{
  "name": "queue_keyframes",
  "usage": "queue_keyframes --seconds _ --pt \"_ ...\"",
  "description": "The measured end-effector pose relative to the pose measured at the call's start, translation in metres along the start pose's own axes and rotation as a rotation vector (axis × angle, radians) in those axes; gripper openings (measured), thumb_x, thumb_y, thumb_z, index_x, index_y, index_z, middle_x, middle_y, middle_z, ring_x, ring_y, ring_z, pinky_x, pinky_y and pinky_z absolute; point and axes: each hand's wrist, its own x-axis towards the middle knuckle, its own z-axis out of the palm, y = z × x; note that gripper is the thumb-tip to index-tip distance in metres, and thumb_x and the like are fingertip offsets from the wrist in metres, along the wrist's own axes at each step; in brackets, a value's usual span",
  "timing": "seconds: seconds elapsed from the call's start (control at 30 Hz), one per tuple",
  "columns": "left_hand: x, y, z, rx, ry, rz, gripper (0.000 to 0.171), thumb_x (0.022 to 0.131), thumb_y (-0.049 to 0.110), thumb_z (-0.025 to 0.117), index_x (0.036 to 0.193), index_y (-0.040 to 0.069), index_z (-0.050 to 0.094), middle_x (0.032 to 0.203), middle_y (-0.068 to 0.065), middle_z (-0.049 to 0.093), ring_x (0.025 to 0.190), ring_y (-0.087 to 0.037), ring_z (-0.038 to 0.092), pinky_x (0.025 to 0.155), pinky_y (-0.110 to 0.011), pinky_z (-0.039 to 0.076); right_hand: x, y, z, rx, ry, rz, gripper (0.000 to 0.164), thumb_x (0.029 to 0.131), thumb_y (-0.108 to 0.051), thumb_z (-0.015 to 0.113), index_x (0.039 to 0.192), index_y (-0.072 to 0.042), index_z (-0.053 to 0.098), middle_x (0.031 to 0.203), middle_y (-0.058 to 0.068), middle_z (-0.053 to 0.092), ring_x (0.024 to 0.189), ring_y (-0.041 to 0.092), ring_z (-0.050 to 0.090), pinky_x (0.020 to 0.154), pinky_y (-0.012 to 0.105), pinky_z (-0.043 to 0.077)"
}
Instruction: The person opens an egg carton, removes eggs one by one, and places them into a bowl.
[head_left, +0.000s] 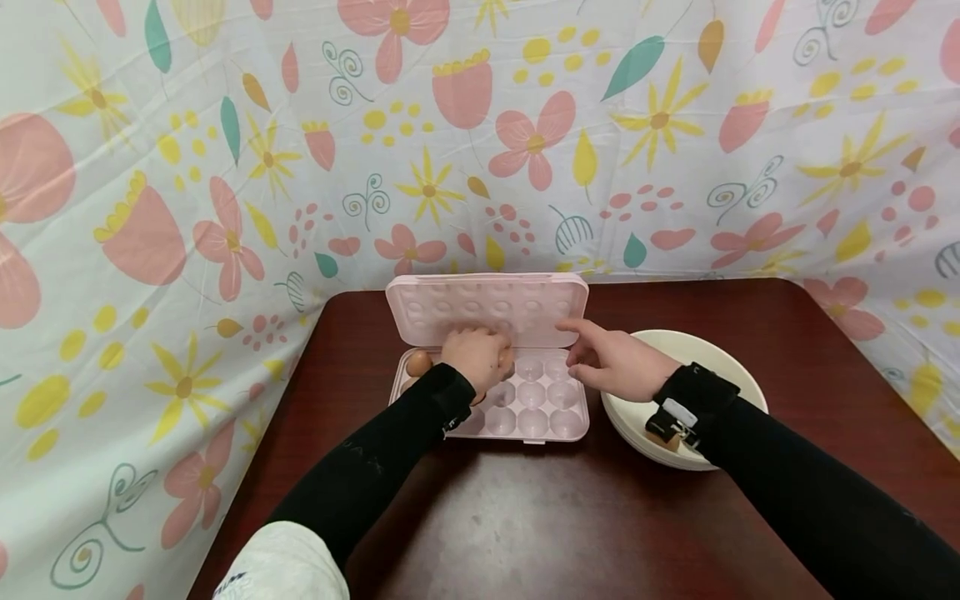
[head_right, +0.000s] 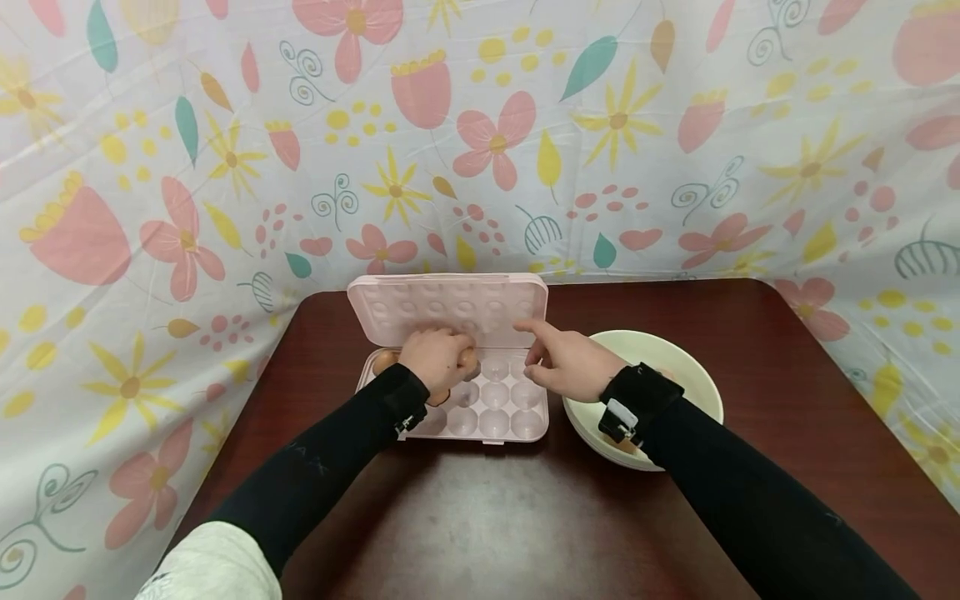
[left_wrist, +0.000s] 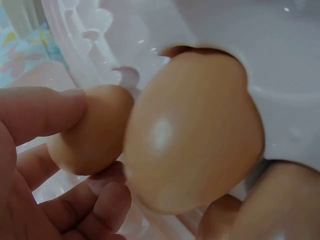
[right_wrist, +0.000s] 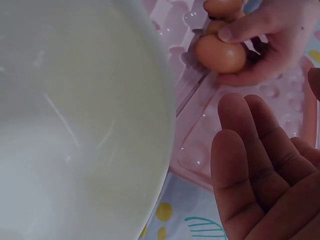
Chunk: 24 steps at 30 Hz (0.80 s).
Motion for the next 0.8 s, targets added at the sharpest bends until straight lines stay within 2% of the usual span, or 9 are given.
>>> queue_keyframes --seconds 0.13,0.23,0.33,0.57,0.8 --pt "0.001 0.001 0.002 0.003 -0.027 0.029 0.009 0.097 0.024 0.066 0.096 0.025 0.074 0.096 0.002 0.07 0.1 -0.025 0.063 0.08 -0.043 0.051 -0.004 0.001 -0.001 0.002 0.007 -0.002 0.062 0.096 -0.015 0.065 0.152 -0.01 0.037 0.102 -0.005 0.068 0.085 0.01 0.063 0.08 0.038 0.051" --pt "0.002 0.002 0.002 0.032 -0.076 0.046 0.012 0.096 0.023 0.068 0.104 0.028 0.076 0.105 0.003 0.071 0.108 -0.024 0.061 0.085 -0.042 0.051 -0.007 0.002 -0.003 0.001 0.003 0.008 0.062 0.097 -0.016 0.064 0.152 -0.012 0.037 0.102 -0.006 0.068 0.087 0.01 0.063 0.081 0.038 0.05" --pt "0.004 0.001 0.003 0.053 -0.095 0.06 0.018 0.095 0.022 0.07 0.11 0.029 0.076 0.11 0.003 0.071 0.112 -0.023 0.06 0.088 -0.041 0.051 -0.008 0.003 -0.004 -0.004 -0.004 0.025 0.062 0.096 -0.018 0.063 0.152 -0.014 0.037 0.102 -0.006 0.068 0.089 0.01 0.063 0.082 0.039 0.051" --pt "0.005 -0.006 0.014 0.027 -0.057 0.063 0.029 0.097 0.019 0.068 0.125 0.026 0.071 0.114 0.003 0.072 0.115 -0.023 0.06 0.086 -0.04 0.052 -0.009 0.004 -0.004 -0.015 -0.009 0.046 0.063 0.096 -0.019 0.063 0.153 -0.014 0.037 0.102 -0.006 0.069 0.09 0.011 0.064 0.083 0.039 0.051" --pt "0.002 -0.002 0.007 -0.05 -0.071 0.024 0.043 0.097 0.026 0.066 0.14 0.024 0.061 0.13 0.0 0.065 0.12 -0.024 0.058 0.096 -0.041 0.048 -0.01 0.007 -0.006 -0.031 -0.006 0.048 0.059 0.097 -0.019 0.063 0.151 -0.013 0.04 0.101 -0.005 0.069 0.088 0.011 0.064 0.081 0.039 0.052"
